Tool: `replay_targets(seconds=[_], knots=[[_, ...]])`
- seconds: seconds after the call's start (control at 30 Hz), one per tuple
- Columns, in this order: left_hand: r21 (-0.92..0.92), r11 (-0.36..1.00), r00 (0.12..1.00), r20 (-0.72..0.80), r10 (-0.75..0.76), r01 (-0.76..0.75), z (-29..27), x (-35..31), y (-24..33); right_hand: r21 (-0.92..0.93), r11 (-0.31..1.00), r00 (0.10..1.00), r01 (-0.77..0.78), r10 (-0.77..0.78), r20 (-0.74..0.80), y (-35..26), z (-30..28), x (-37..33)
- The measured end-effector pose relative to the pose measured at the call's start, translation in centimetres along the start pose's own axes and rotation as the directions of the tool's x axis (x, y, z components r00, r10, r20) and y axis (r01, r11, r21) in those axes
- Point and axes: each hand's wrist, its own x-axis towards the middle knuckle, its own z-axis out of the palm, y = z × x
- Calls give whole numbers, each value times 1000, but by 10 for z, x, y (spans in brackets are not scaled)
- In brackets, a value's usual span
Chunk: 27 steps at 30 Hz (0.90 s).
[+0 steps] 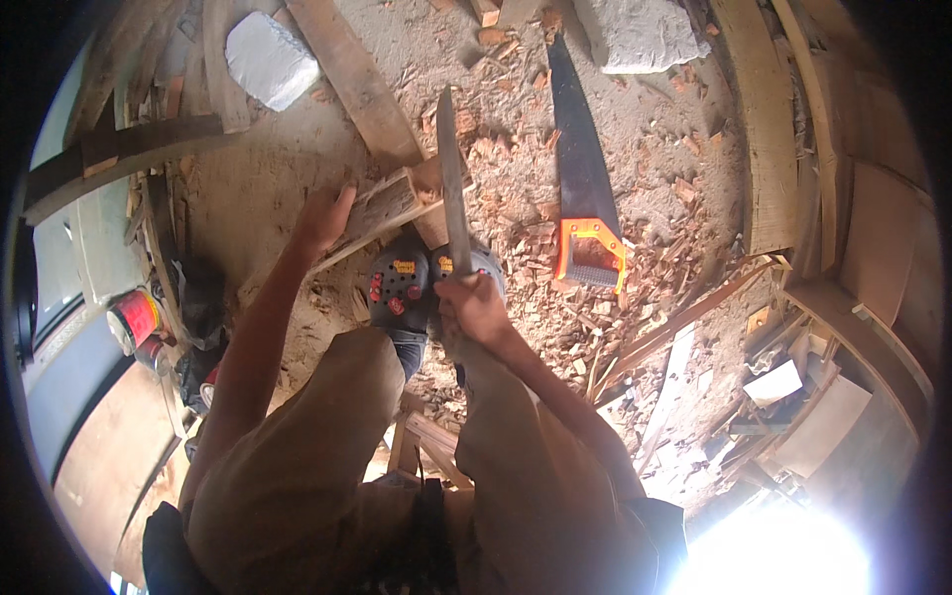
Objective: The person sits on the floor and uses a chisel to carve and shape a piece of wood. They repeatedly strike the chisel with a mallet to remove wood shavings and refine the shape of the wood piece.
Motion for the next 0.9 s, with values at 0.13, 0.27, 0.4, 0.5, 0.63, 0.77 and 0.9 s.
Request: replay_targets(seconds=[0.13, 0.27, 0.4, 0.5, 0.63, 0.77, 0.9], knots=[[-10, 999, 999, 30, 44, -44, -1, -3, 0, 173, 893, 888, 416, -359, -286, 0, -10, -3], [12, 1000, 998, 63, -23, 22, -1, -2, 1, 464, 504, 685, 728, -563, -463, -4, -8, 0], [-50, 997, 998, -36, 54, -56, 0, 0, 0, 172, 979, 992, -110, 98, 78, 1, 3, 0], [-12, 1000, 997, 74, -14, 15, -3, 2, -1, 87, 916, 887, 392, -351, -301, -4, -6, -2], [14, 1000, 996, 88, -21, 20, -5, 3, -1, 346, 691, 767, 634, -618, -171, -8, -8, -3], [-50, 996, 997, -11, 70, -71, -2, 1, -1, 233, 971, 998, 47, -38, -45, 2, 10, -7], [-3, 1000, 999, 25, 26, -26, 0, 0, 2, 494, 848, 980, 194, -146, -134, 0, 6, -8]])
